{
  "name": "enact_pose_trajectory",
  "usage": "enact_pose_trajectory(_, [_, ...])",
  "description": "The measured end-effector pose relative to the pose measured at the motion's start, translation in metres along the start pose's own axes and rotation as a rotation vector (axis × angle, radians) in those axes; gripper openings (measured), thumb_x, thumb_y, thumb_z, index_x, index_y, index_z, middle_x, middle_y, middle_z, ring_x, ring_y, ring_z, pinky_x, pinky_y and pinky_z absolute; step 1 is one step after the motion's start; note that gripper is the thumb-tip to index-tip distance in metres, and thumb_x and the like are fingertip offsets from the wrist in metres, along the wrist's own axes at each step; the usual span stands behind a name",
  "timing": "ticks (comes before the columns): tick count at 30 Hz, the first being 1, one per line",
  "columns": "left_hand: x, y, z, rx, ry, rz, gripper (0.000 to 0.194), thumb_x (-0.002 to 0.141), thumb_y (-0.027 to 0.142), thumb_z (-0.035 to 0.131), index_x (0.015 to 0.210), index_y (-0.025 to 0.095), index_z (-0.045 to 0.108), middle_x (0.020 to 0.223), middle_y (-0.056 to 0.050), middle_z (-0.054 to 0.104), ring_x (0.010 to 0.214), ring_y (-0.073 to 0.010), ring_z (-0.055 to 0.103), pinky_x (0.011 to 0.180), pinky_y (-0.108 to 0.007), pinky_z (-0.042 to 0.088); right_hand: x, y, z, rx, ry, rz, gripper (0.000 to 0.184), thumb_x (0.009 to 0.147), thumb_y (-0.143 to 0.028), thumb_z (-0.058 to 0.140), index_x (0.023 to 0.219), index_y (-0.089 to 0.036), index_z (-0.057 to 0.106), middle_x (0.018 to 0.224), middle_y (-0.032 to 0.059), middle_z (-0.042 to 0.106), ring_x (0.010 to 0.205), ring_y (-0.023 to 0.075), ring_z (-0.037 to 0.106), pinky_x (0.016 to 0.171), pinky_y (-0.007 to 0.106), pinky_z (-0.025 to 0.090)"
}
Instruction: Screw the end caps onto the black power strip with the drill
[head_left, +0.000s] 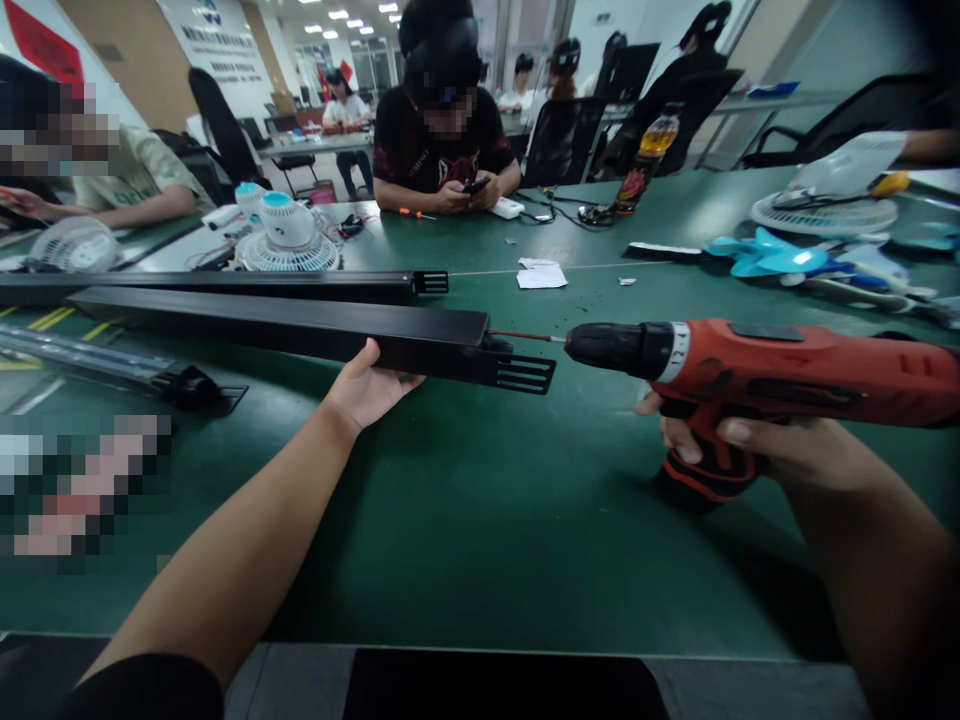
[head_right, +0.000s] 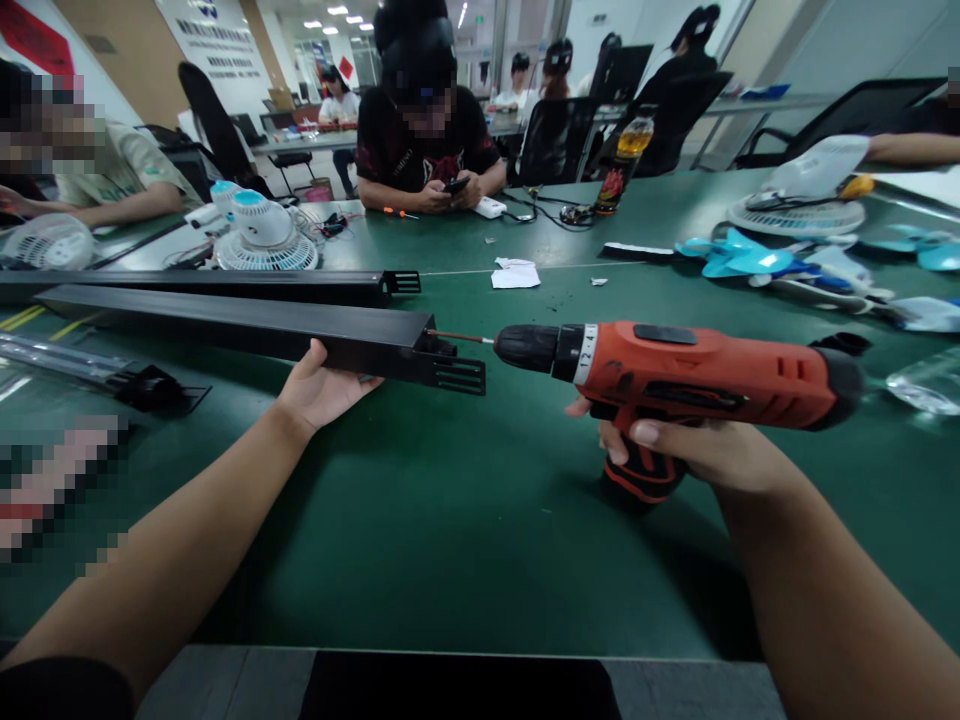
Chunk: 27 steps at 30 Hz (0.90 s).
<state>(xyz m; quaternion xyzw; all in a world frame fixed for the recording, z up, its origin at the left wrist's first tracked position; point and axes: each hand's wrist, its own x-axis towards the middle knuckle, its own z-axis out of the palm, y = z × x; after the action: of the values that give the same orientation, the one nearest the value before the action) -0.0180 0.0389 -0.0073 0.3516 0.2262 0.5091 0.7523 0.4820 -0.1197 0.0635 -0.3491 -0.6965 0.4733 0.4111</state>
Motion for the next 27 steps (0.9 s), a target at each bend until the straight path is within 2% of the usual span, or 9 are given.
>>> enact_pose_trajectory(7, [0.0004,0.0008,-0.0019,-0.005,-0.018,-0.007,0.062,0.092,0.057,0.112,0.139,0.025,0.088,0.133,-0.012,0.095,0.125,-0.0348,0.090,0.110,-0.047,0.073,0.0012,-0.0039,0.0015,0.001,-0.002,-0.010,0.040,0.119,-0.060,0.089,0.144,-0.030,0.099,0.076,0.0049,0.084,0.064,0.0197,0.075,0.057,0.026,0.063])
enact_pose_trajectory(12, [0.0013,0.0006,-0.0046,-0.015,-0.037,-0.004,0.060,0.093,0.057,0.111,0.139,0.026,0.089,0.133,-0.011,0.095,0.124,-0.0342,0.091,0.110,-0.047,0.074,0.0008,-0.0027,0.0003,0.010,-0.007,0.013,0.042,0.117,-0.063,0.090,0.144,-0.032,0.099,0.078,0.0052,0.086,0.061,0.0185,0.072,0.054,0.026,0.059])
enact_pose_trajectory(22, [0.0029,-0.0004,-0.0063,-0.020,-0.048,-0.001,0.058,0.094,0.057,0.111,0.138,0.025,0.089,0.133,-0.012,0.095,0.124,-0.0348,0.091,0.107,-0.047,0.075,0.0000,0.0001,-0.0003,0.013,0.006,0.023,0.049,0.116,-0.066,0.089,0.142,-0.025,0.097,0.073,0.0051,0.081,0.061,0.0207,0.072,0.053,0.028,0.060])
enact_pose_trajectory(27, [0.0023,-0.0004,-0.0064,-0.010,-0.041,-0.003,0.058,0.097,0.058,0.108,0.140,0.026,0.087,0.133,-0.011,0.095,0.126,-0.0349,0.091,0.109,-0.048,0.074,0.0009,-0.0027,0.0005,0.004,0.008,0.021,0.047,0.116,-0.066,0.090,0.140,-0.027,0.098,0.073,0.0051,0.082,0.060,0.0207,0.072,0.053,0.028,0.059])
